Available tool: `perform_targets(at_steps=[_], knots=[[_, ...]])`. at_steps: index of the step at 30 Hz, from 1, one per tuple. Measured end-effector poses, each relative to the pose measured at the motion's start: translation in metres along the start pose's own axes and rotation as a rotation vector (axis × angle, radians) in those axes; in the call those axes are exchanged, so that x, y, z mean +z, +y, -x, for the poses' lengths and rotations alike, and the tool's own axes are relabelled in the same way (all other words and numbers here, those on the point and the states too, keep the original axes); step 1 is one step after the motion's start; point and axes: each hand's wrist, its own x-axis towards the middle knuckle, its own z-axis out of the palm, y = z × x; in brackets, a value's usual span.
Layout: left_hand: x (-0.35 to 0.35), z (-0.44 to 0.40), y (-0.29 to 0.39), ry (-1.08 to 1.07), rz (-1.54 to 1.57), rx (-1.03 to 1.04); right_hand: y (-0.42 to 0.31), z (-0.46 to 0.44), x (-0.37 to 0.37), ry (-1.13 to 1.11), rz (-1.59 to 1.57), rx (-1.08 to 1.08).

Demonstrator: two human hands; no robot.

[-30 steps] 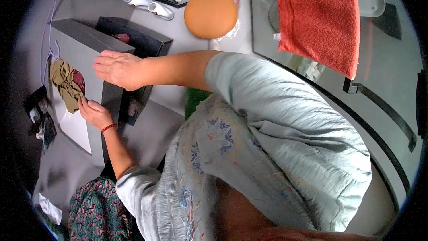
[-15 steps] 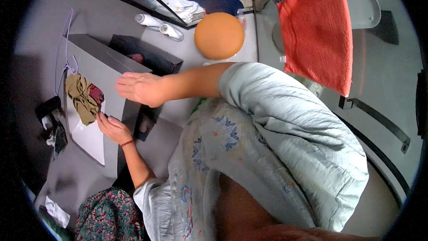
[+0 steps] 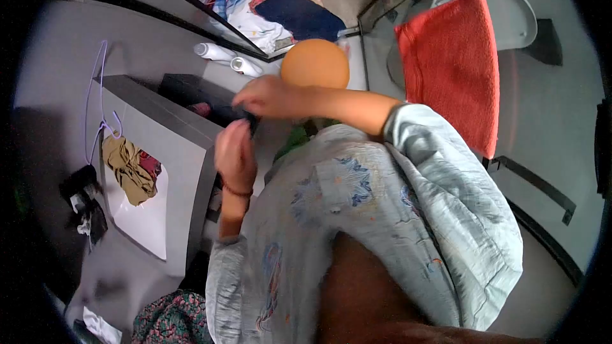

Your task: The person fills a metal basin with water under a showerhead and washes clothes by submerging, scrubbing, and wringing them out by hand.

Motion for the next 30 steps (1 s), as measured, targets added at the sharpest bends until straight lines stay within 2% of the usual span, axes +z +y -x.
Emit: perform_targets(at_steps=[1, 4, 5, 7, 8, 10, 11, 13, 14, 16, 17, 18, 20, 25, 27, 30], knots=[[0.019, 0.002, -0.006, -0.043, 0.039, -0.019, 0.027, 0.014, -0.008, 0.025, -0.001, 0.100], [0.089, 0.034, -0.050, -0.494, -0.021, -0.322, 0.058, 0.051, -0.041, 0.091, 0.073, 0.395], [0.113, 0.050, -0.067, -0.653, -0.079, -0.383, 0.073, 0.062, -0.047, 0.051, 0.179, 0.414], [0.148, 0.070, -0.085, -0.976, -0.206, -0.327, 0.104, 0.083, -0.058, 0.026, 0.286, 0.430], [0.168, 0.081, -0.095, -0.986, -0.209, -0.323, 0.114, 0.096, -0.062, -0.023, 0.320, 0.517], [0.199, 0.091, -0.108, -1.247, -0.363, -0.462, 0.128, 0.127, -0.071, -0.144, 0.347, 0.694], [0.208, 0.087, -0.115, -1.259, -0.360, -0.454, 0.134, 0.143, -0.079, -0.215, 0.348, 0.773], [0.216, 0.072, -0.120, -1.365, -0.306, -0.415, 0.137, 0.177, -0.088, -0.256, 0.343, 0.801], [0.217, 0.060, -0.123, -1.444, -0.269, -0.379, 0.142, 0.189, -0.091, -0.453, 0.436, 0.869], [0.214, 0.033, -0.131, -1.596, -0.165, -0.295, 0.162, 0.218, -0.085, -0.667, 0.544, 1.022], [0.213, 0.019, -0.136, -1.671, -0.117, -0.252, 0.168, 0.232, -0.079, -0.689, 0.554, 1.116], [0.211, 0.005, -0.141, -1.727, -0.069, -0.220, 0.164, 0.241, -0.082, -0.676, 0.548, 1.135], [0.204, -0.016, -0.151, -1.811, -0.010, -0.174, 0.153, 0.255, -0.076, -0.144, 0.341, 1.232], [0.196, -0.050, -0.149, -1.858, -0.045, -0.064, 0.155, 0.257, -0.063, -0.047, 0.255, 1.337], [0.195, -0.058, -0.137, -1.846, -0.080, -0.037, 0.157, 0.258, -0.064, -0.148, 0.368, 1.270], [0.189, -0.065, -0.114, -1.815, -0.129, -0.028, 0.170, 0.283, -0.067, -0.145, 0.225, 1.208]])
